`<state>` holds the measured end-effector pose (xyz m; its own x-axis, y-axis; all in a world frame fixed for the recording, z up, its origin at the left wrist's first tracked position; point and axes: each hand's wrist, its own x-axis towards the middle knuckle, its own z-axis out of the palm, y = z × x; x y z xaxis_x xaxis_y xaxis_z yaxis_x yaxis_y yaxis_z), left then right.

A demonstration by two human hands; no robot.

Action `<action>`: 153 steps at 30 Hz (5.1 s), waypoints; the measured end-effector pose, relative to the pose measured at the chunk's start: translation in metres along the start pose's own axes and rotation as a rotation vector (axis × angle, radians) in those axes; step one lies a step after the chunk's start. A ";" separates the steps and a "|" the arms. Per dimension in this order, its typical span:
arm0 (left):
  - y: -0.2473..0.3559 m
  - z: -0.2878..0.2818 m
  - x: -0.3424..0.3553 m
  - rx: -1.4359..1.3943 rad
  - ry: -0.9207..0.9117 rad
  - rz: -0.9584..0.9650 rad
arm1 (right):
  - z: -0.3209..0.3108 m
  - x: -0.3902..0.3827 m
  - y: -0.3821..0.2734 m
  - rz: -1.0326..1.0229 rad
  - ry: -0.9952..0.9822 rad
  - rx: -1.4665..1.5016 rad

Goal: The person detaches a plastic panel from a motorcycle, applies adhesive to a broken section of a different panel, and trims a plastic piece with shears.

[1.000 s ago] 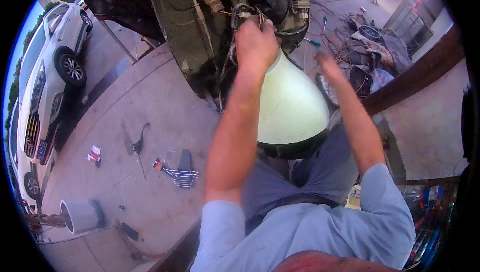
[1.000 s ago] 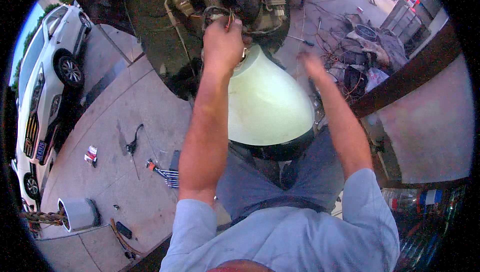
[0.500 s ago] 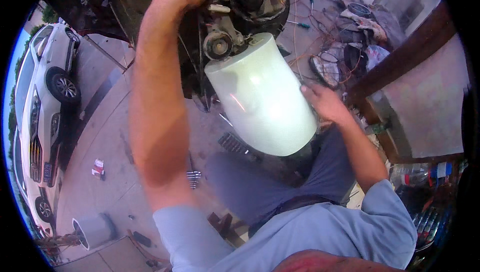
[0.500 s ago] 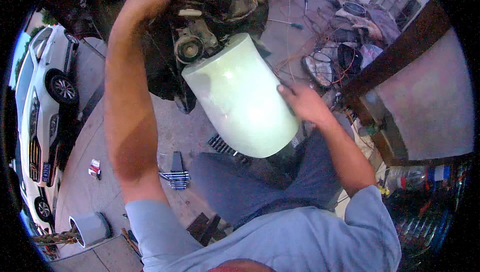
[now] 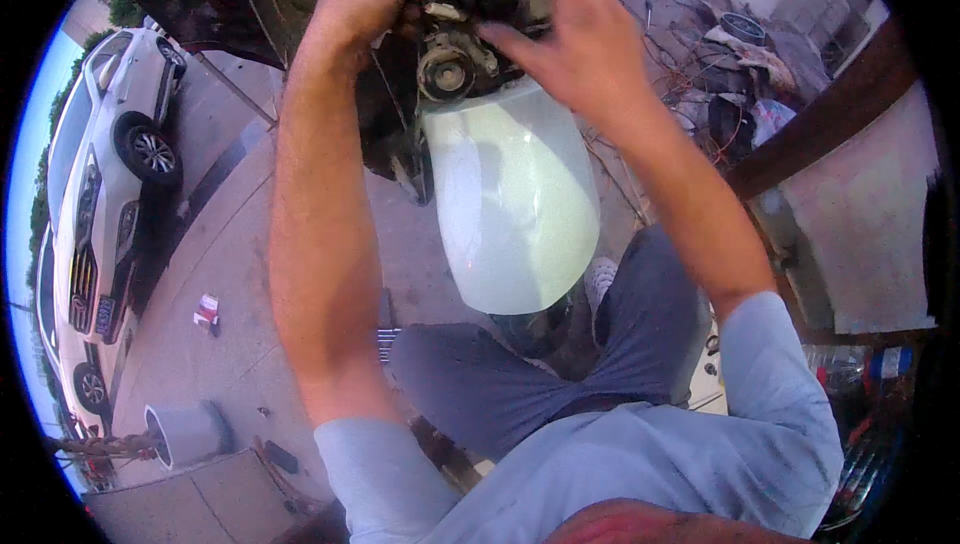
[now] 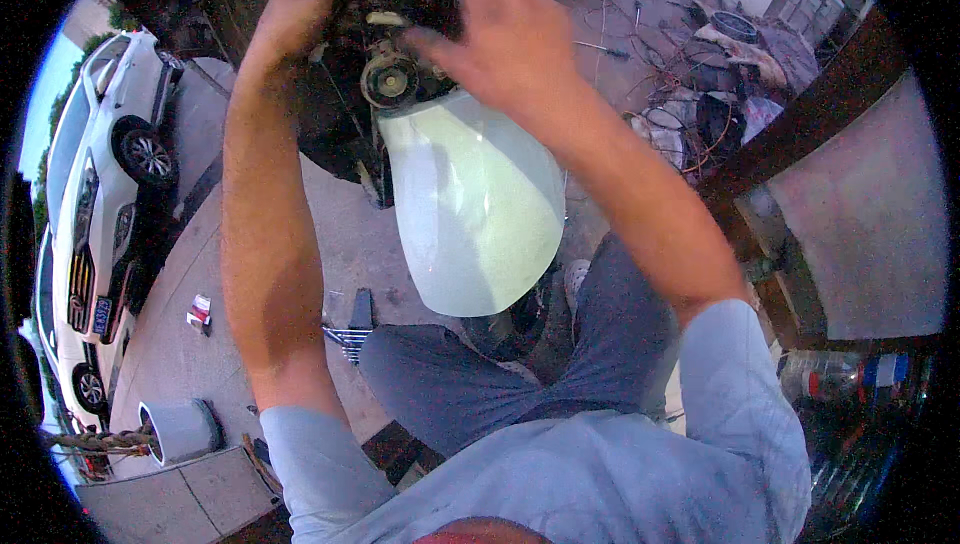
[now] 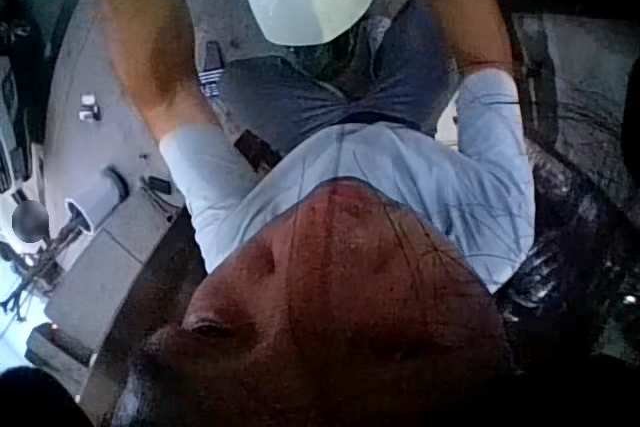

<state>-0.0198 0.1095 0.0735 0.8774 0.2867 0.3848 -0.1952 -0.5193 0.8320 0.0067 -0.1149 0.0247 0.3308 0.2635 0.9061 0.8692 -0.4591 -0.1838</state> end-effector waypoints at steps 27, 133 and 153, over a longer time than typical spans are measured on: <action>0.027 0.027 0.008 -0.107 0.159 -0.092 | 0.058 0.065 0.042 0.080 -0.046 0.185; 0.021 0.047 -0.018 0.183 0.459 0.322 | 0.137 0.171 0.054 0.596 -0.263 1.145; 0.037 -0.043 0.068 1.220 0.526 0.572 | 0.115 0.148 0.001 0.195 -0.103 0.221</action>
<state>0.0137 0.1443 0.1474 0.4962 -0.0735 0.8651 0.2671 -0.9352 -0.2327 0.0985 0.0210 0.1145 0.5253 0.2784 0.8041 0.8405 -0.3170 -0.4394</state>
